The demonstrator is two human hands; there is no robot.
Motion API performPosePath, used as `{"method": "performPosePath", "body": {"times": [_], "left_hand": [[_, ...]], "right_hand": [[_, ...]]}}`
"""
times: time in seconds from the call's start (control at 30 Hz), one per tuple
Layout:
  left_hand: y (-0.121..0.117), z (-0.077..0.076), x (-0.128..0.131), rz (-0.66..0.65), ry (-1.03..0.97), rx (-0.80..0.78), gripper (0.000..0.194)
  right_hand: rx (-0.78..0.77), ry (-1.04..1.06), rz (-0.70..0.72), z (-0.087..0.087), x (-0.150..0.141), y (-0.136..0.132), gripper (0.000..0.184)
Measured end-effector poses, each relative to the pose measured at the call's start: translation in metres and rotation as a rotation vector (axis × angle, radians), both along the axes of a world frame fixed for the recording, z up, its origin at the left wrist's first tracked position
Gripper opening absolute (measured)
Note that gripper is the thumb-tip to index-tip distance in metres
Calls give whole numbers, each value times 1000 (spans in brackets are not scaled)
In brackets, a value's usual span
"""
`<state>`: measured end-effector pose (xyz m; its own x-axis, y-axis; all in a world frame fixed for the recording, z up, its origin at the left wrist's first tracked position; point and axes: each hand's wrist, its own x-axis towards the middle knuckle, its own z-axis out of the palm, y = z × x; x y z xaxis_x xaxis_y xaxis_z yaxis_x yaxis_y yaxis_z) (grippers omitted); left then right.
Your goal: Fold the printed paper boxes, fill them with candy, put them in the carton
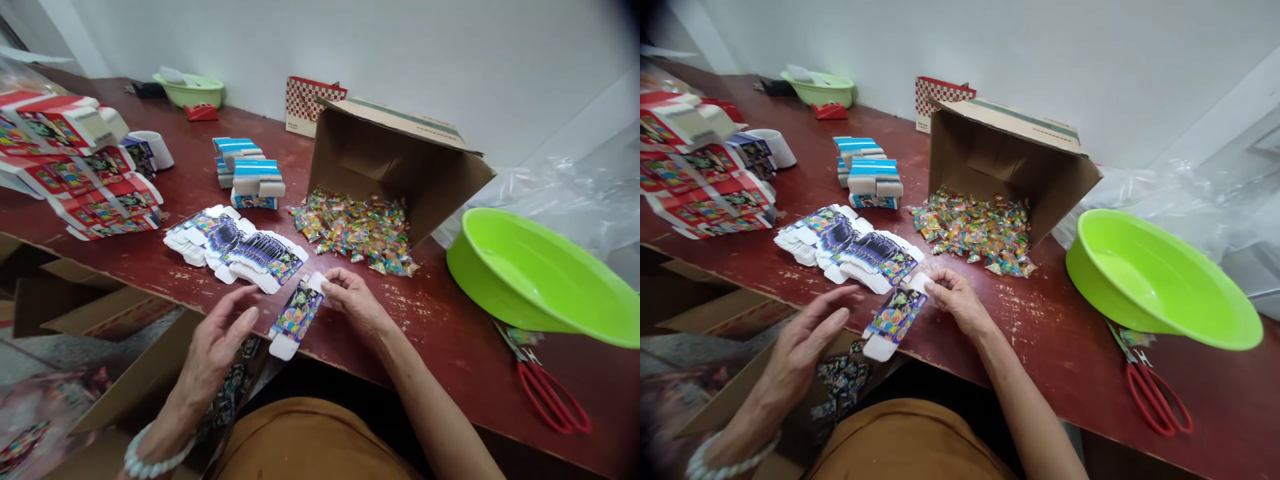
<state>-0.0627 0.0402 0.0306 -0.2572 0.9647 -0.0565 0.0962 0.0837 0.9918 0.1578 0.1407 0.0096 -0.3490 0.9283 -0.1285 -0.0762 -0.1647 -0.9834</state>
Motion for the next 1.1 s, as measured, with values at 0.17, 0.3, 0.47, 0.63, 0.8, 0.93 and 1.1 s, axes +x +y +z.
{"method": "performPosePath", "body": {"times": [0.17, 0.3, 0.47, 0.63, 0.8, 0.93, 1.1], "left_hand": [[2, 7, 34, -641, -616, -412, 52], [-2, -2, 50, -684, -719, -447, 60], [-2, -9, 55, -515, -604, -389, 39], [0, -8, 61, -381, -482, -342, 30], [3, -9, 70, -285, -348, -226, 29], [1, -10, 73, -64, -292, -57, 58], [-5, -12, 73, -46, -219, 24, 61]], "right_hand": [[-18, 167, 161, 13, 10, -28, 29], [-47, 214, 167, 17, 10, -39, 28], [-109, 267, 166, 22, 8, -50, 51], [-201, 243, 149, 18, -1, -61, 45], [-26, 42, -169, 10, -8, -63, 25], [67, -40, -294, 10, -7, -60, 33], [131, -8, -287, 6, -9, -63, 32]]}}
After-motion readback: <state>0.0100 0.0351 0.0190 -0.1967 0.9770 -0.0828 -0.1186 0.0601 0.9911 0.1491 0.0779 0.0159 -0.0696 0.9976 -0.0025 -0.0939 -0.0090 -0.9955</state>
